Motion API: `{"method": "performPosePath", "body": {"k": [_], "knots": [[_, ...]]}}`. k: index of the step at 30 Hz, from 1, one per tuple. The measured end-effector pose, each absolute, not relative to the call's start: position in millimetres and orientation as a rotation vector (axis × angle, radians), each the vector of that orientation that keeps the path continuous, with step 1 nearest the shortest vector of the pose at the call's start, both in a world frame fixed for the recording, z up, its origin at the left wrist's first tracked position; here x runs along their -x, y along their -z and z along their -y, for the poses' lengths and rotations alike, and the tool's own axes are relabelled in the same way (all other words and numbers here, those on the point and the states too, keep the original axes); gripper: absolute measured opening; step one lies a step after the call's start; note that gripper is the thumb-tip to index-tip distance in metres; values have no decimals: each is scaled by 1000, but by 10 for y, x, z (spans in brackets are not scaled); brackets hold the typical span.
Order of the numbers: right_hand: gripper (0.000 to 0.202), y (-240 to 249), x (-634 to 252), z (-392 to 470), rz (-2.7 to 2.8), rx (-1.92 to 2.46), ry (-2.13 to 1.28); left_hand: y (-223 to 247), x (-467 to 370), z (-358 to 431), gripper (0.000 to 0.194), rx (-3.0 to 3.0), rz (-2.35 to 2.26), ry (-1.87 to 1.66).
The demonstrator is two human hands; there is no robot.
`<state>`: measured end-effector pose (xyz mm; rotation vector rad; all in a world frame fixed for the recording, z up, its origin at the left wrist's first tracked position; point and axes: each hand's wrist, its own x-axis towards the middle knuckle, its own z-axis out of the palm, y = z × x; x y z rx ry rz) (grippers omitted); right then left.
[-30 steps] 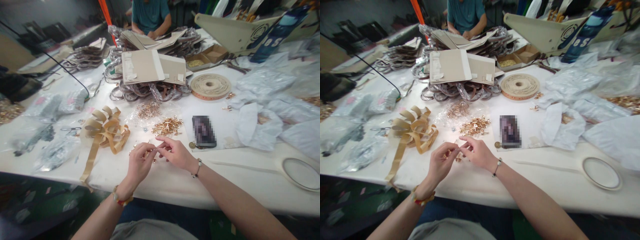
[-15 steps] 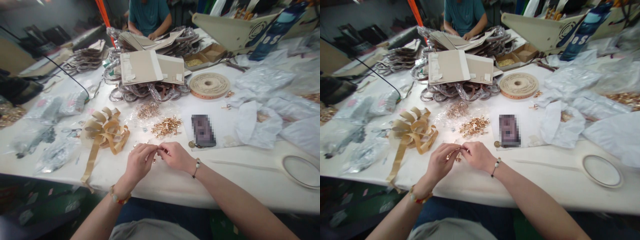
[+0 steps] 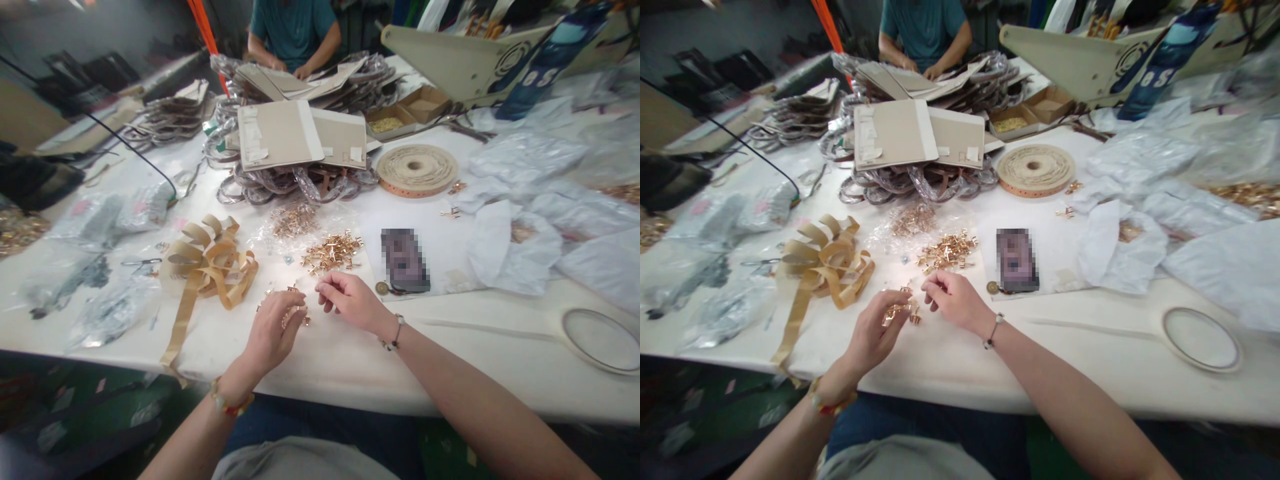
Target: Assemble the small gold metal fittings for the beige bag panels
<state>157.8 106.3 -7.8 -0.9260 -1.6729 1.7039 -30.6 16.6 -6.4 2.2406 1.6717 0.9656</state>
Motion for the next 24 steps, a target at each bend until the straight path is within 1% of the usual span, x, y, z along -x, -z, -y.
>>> {"method": "performPosePath", "body": {"k": [3,7,14,16,18,21,24], "knots": [[18,102,-1582,-1069,1680,927,-1645,159,367,-139,24,-2471,-1554,-722],[22,79,-1589,-1068,1646,927,-1698,257,360,-162,24,-2546,-1588,-770],[31,-8,-1608,-1077,1542,949,-1825,245,310,-204,24,-2434,-1650,-759],[33,-18,-1615,-1083,1485,912,-1914,236,292,-187,22,-2334,-1695,-853],[34,-12,-1612,-1084,1427,862,-1960,231,254,-171,22,-2191,-1754,-1028],[35,28,-1580,-1065,1419,857,-1890,233,158,-173,28,-1938,-1778,-1349],[41,69,-1538,-1033,1427,854,-1881,236,55,-214,30,-1834,-1695,-1510]]}}
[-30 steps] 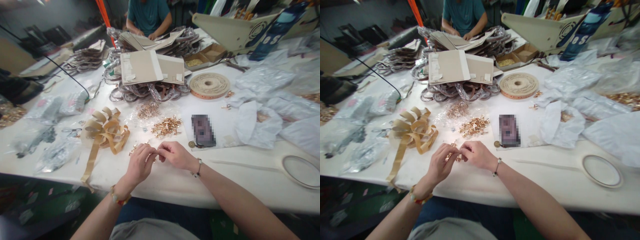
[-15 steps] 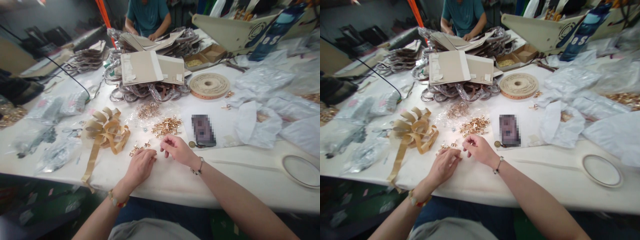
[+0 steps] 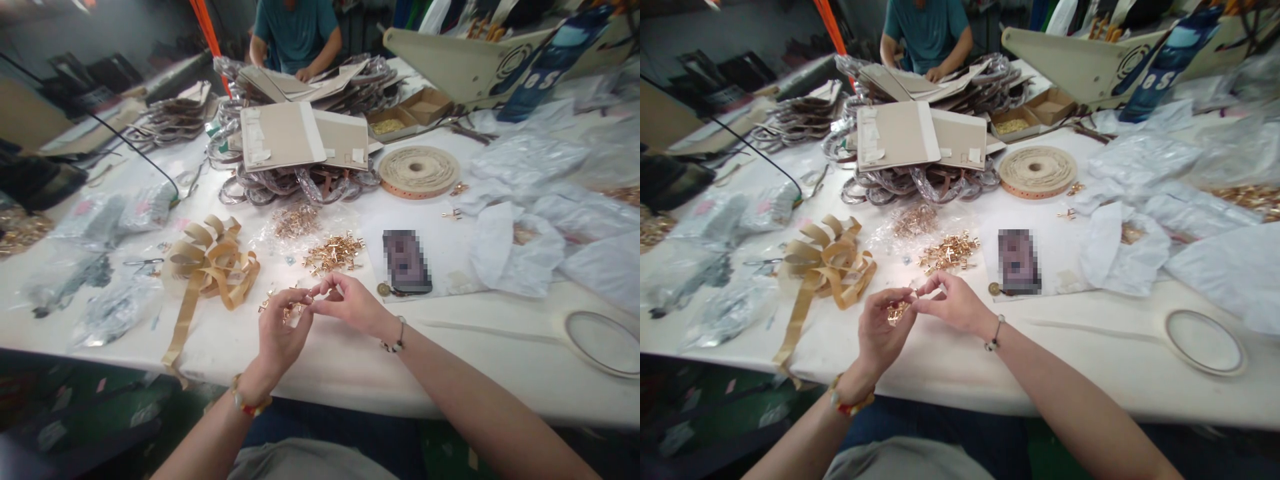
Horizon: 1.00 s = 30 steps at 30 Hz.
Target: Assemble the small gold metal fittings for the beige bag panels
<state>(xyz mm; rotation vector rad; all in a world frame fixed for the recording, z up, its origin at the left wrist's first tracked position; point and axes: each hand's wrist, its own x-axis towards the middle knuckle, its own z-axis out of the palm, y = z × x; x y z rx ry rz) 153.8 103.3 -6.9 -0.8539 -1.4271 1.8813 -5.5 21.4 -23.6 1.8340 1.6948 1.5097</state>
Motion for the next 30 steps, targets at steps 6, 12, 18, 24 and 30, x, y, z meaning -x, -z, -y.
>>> {"method": "performPosePath", "body": {"k": [6,12,18,24,30], "knots": [[41,48,-1545,-1039,1368,807,-1890,158,45,-286,23,-1838,-1603,-1480],[33,30,-1566,-1043,1506,879,-1758,29,163,-258,12,-1352,-1664,-1321],[16,16,-1585,-1073,1663,857,-1656,-121,196,-276,24,-1086,-1531,-1210],[32,22,-1594,-1077,1603,836,-1771,-237,210,-304,44,-990,-1391,-1119],[34,15,-1588,-1066,1553,791,-1857,-222,236,-291,38,-1122,-1439,-1045]]}}
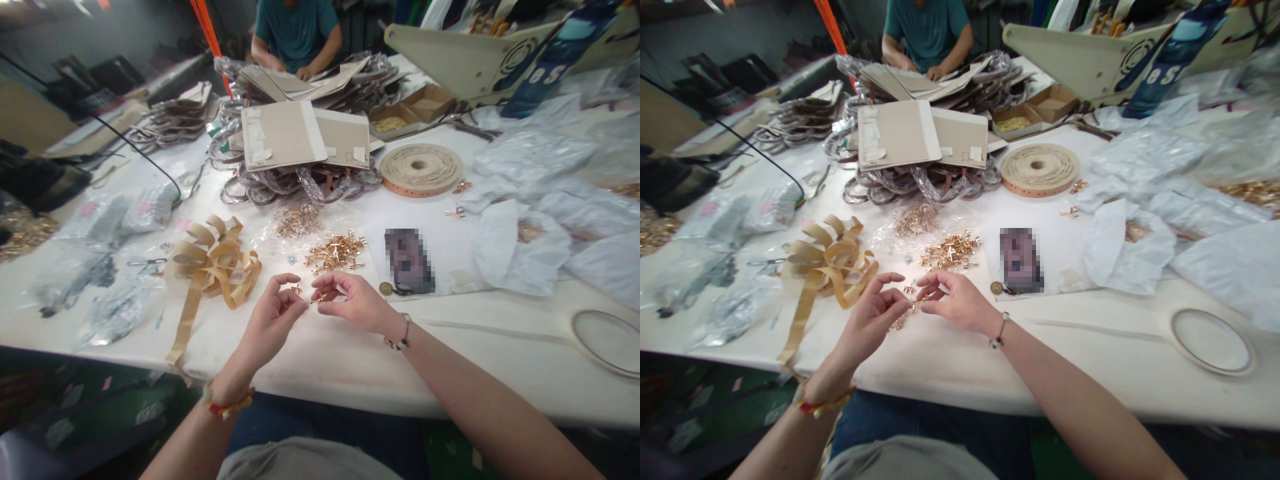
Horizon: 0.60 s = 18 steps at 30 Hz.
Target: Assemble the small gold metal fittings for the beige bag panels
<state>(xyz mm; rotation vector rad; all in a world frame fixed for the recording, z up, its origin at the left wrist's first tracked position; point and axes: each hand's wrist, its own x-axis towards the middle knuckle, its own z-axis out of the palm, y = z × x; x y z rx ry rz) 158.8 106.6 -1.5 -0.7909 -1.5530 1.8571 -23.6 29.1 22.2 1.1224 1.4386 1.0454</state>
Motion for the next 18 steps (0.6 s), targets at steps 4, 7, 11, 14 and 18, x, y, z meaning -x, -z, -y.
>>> {"method": "performPosePath", "body": {"k": [4,7,11,14,18], "knots": [[34,10,-1587,-1070,1554,802,-1849,-261,272,-262,34,-1278,-1504,-994],[34,15,-1582,-1070,1561,823,-1827,-287,295,-249,33,-1367,-1528,-962],[34,22,-1575,-1061,1560,809,-1829,-273,302,-254,32,-1417,-1541,-911],[35,20,-1576,-1055,1574,800,-1827,-253,302,-259,32,-1421,-1558,-900],[35,2,-1583,-1054,1583,800,-1815,-250,306,-255,32,-1428,-1570,-891]]}}
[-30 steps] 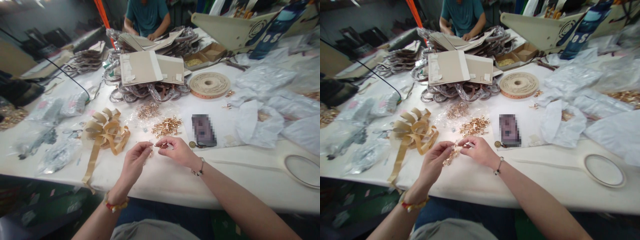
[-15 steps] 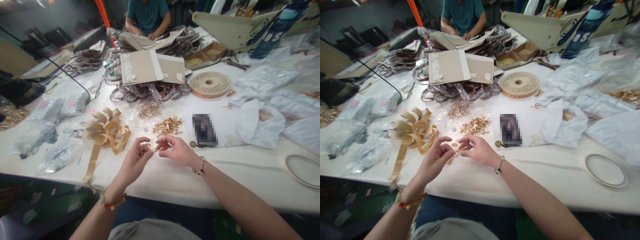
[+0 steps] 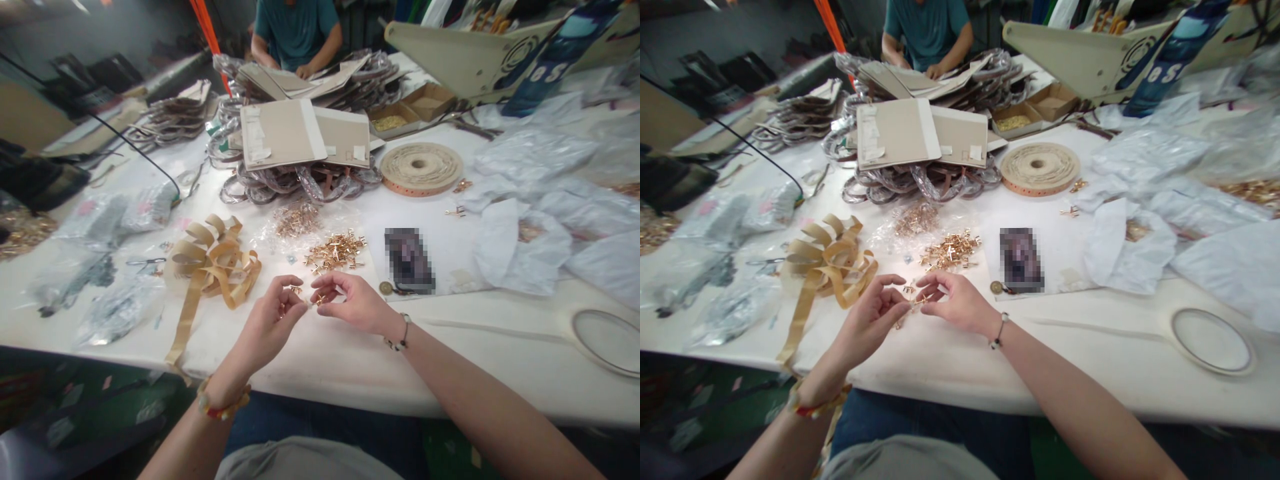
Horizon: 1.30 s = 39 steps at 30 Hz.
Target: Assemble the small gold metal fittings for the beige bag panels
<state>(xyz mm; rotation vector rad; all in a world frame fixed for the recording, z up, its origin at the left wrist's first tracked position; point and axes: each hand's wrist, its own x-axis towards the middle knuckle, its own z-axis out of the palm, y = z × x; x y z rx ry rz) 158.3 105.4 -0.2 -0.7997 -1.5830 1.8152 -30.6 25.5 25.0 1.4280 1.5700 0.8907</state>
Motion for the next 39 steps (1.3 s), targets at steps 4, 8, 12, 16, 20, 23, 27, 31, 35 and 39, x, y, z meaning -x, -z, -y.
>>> {"method": "performPosePath", "body": {"k": [4,8,12,16,20,23,27,31,35,39], "knots": [[35,-1,-1591,-1058,1577,800,-1839,-264,306,-262,32,-1470,-1600,-860],[35,22,-1594,-1050,1600,755,-1776,-266,308,-256,34,-1608,-1709,-893],[25,20,-1608,-1035,1676,732,-1584,-209,288,-158,13,-1660,-1944,-1193],[15,13,-1629,-1025,1771,652,-1396,-128,222,-36,12,-1626,-2025,-1262],[13,40,-1638,-1017,1840,583,-1269,-111,152,-9,11,-1681,-1984,-1226],[11,58,-1638,-1020,1848,562,-1223,-132,121,-26,10,-1769,-1974,-1240],[10,61,-1637,-1027,1871,535,-1180,-153,100,-47,10,-1824,-1976,-1258],[8,65,-1634,-1022,1893,503,-1118,-159,88,-69,10,-1842,-1926,-1243],[8,79,-1632,-1016,1913,492,-1088,-167,78,-87,12,-1854,-1930,-1187],[12,99,-1625,-1010,1936,504,-1099,-175,69,-98,12,-1851,-1969,-1121]]}}
